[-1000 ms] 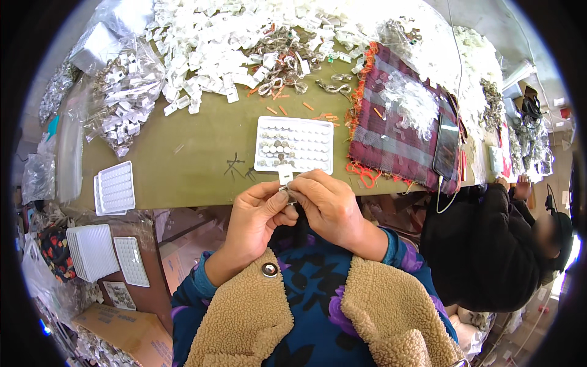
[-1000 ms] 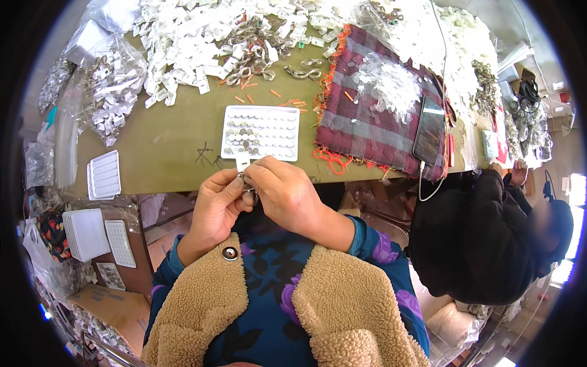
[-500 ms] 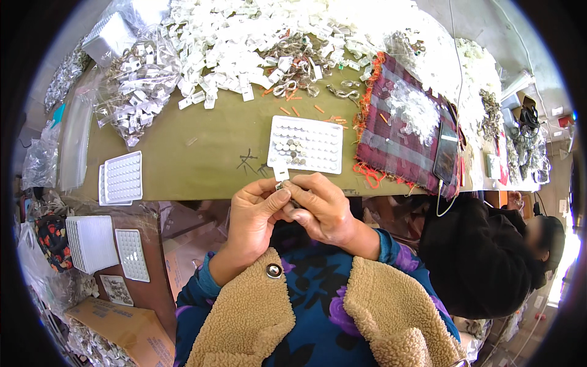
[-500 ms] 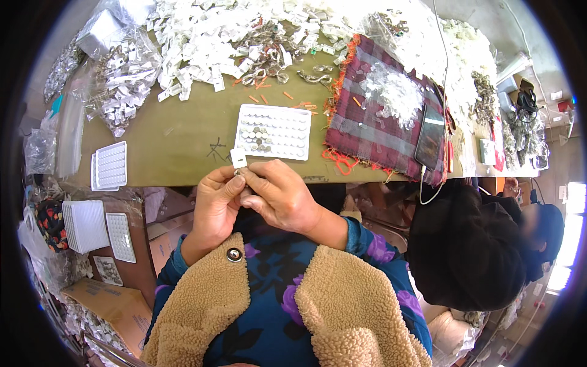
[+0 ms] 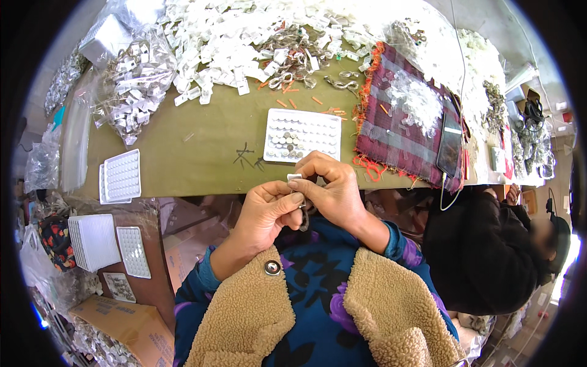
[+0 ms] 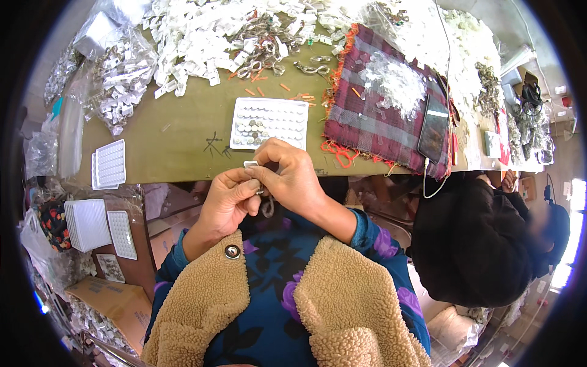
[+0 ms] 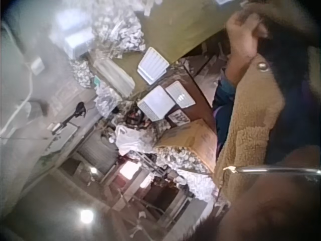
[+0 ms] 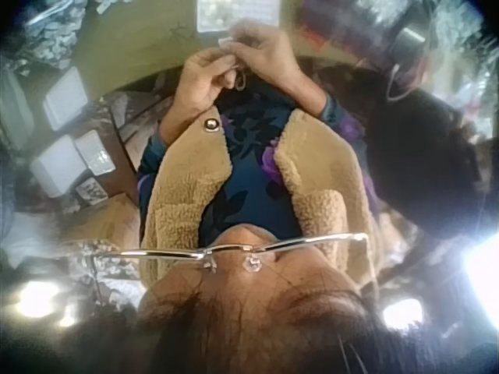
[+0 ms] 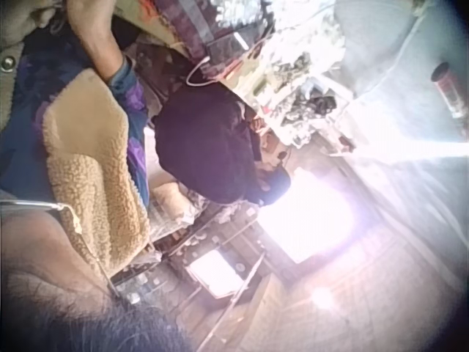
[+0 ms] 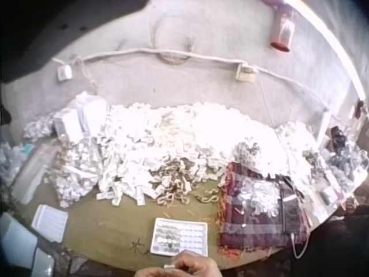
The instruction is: The person repeatedly picks small white plastic housings and metal contacts from a table, inserts the contacts into the housings, and places the assembled units into a white tray. A smartphone is briefly handled and placed back on the table.
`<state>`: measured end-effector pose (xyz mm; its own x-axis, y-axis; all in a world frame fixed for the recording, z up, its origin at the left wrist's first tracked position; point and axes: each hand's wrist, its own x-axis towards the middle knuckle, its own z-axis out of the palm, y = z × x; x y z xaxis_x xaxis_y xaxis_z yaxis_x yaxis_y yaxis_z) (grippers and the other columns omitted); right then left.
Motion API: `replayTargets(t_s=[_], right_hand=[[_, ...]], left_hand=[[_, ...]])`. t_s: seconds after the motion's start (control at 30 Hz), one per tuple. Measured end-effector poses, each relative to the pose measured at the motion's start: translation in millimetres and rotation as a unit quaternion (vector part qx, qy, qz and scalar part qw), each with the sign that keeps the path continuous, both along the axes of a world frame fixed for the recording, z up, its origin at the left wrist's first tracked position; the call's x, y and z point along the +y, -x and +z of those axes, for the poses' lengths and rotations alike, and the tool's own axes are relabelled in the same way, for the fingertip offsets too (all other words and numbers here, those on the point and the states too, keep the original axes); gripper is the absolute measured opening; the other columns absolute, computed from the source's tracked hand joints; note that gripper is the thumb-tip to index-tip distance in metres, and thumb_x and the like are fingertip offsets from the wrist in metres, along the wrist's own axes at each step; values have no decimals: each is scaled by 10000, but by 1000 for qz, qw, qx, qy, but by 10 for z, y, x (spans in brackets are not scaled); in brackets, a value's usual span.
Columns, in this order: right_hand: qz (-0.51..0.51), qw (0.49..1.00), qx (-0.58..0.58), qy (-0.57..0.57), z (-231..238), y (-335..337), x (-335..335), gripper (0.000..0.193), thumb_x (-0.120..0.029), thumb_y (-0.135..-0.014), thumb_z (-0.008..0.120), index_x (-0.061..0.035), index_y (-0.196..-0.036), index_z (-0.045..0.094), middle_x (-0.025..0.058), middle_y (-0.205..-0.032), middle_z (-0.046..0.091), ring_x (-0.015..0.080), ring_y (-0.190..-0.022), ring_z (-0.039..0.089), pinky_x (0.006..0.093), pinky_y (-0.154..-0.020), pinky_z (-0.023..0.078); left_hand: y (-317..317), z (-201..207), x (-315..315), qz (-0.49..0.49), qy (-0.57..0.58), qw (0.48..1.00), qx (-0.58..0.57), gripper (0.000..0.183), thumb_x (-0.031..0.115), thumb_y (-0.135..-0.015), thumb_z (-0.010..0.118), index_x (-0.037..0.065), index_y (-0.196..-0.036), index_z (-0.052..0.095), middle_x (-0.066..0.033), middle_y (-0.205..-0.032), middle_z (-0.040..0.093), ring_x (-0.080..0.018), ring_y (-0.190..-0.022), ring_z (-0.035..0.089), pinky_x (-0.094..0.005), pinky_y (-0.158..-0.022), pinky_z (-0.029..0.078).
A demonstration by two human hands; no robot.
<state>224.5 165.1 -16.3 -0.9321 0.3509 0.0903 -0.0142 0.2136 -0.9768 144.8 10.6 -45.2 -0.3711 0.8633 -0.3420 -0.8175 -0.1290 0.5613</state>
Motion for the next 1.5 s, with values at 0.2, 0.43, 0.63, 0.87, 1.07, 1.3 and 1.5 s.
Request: replayTargets(t_s=[0.2, 0.43, 0.63, 0.87, 1.07, 1.3, 1.5], right_hand=[[90, 983, 106, -121, 107, -203, 112, 370, -87, -760, 804, 7, -1100, 693, 166, -1168, 610, 246, -919, 661, 349, -797, 542], [-6, 866, 334, -371, -45, -179, 183, 306, -62, -657, 795, 37, -901, 639, 117, -894, 620, 232, -660, 580, 336, -609, 465], [-29, 829, 372, -417, -121, -312, 368, 275, -99, -665, 726, 32, -874, 605, 137, -910, 613, 229, -686, 569, 346, -599, 444], [-91, 899, 279, -326, -160, -734, 827, 253, -84, -742, 772, -29, -967, 670, 112, -1009, 685, 265, -750, 618, 351, -641, 474], [-363, 887, 17, -286, -74, -1052, 1485, 79, 43, -812, 688, 28, -888, 679, 133, -827, 643, 272, -730, 645, 328, -656, 504], [-259, 909, 2, -327, -183, -1173, 1458, 130, 1, -749, 732, -8, -877, 709, 108, -833, 616, 298, -772, 623, 375, -674, 511], [-224, 851, -11, -474, -262, -1105, 1475, 111, -8, -778, 676, -31, -886, 663, 96, -894, 602, 293, -818, 603, 380, -738, 493]], left_hand=[[-49, 19, 18, 13, -89, 983, -160, 327, 265, -928, 693, 6, -1102, 593, 9, -797, 601, -22, -555, 531, -150, -521, 479], [-123, 19, 120, -6, -56, 985, -162, 300, 299, -943, 668, 38, -1065, 583, 34, -844, 592, 11, -512, 439, -141, -488, 382], [-148, 93, 276, -81, -17, 985, -154, 246, 325, -979, 614, 92, -1044, 572, 36, -794, 555, -11, -536, 460, -163, -459, 376], [-158, 67, 494, -96, 0, 985, -142, 180, 201, -990, 606, 64, -1105, 598, -86, -931, 646, -40, -595, 502, -185, -523, 425], [-166, 42, 615, -118, -1, 986, -121, 239, 206, -973, 632, 13, -1108, 591, -158, -969, 661, -62, -605, 515, -190, -521, 422], [-154, 83, 663, -136, -10, 984, -115, 255, 227, -962, 653, 20, -1095, 589, -189, -938, 670, -85, -605, 561, -196, -490, 456], [-172, 87, 621, -133, 4, 984, -117, 216, 190, -979, 624, 19, -1106, 589, -208, -957, 682, -121, -667, 654, -207, -539, 541]])
